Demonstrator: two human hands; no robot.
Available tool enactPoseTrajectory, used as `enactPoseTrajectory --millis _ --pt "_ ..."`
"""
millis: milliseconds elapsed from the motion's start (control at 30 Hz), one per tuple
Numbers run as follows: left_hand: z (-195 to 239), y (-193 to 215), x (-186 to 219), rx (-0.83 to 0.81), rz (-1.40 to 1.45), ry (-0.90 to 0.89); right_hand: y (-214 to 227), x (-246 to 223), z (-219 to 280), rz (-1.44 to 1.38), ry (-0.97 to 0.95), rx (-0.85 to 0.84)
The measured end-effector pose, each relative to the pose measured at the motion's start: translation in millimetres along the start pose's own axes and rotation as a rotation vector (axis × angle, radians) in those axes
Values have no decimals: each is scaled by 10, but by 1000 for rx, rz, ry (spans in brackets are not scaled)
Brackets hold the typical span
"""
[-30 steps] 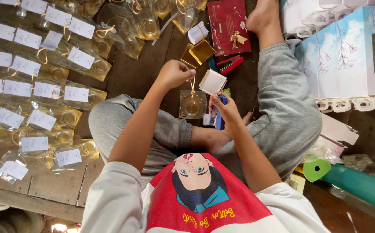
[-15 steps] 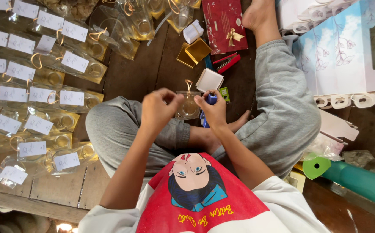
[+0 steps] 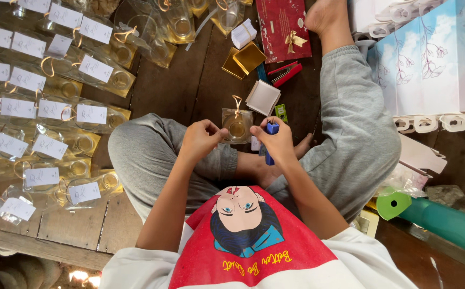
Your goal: The person sits on the floor and uses a blue stapler to attach small white paper tags to the drawstrings of clear plastic gift bags containing gold items. They repeatedly pick up a bag, position the tag, and staple it in place.
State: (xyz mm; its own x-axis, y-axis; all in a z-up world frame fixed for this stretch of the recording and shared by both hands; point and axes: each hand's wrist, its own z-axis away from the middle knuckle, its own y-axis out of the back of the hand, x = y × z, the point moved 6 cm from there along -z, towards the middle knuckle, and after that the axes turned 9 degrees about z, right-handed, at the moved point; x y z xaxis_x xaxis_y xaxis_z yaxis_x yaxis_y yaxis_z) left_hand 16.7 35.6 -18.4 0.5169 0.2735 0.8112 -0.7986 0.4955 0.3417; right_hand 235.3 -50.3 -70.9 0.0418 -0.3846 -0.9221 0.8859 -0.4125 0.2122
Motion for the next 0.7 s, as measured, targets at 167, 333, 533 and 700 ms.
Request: enactPoseTrajectory --millis 167,333,533,700 --pt "-77 -60 -237 -44 80 18 -16 -116 45 46 -60 -60" --pt "-69 -79 -321 0 173 20 -20 -204 47 146 -81 -26" --pt "-73 -73 -339 25 170 0 19 -180 44 143 -47 -58" --pt "-77 -97 -379 26 231 -26 -60 -158 99 30 -102 -175"
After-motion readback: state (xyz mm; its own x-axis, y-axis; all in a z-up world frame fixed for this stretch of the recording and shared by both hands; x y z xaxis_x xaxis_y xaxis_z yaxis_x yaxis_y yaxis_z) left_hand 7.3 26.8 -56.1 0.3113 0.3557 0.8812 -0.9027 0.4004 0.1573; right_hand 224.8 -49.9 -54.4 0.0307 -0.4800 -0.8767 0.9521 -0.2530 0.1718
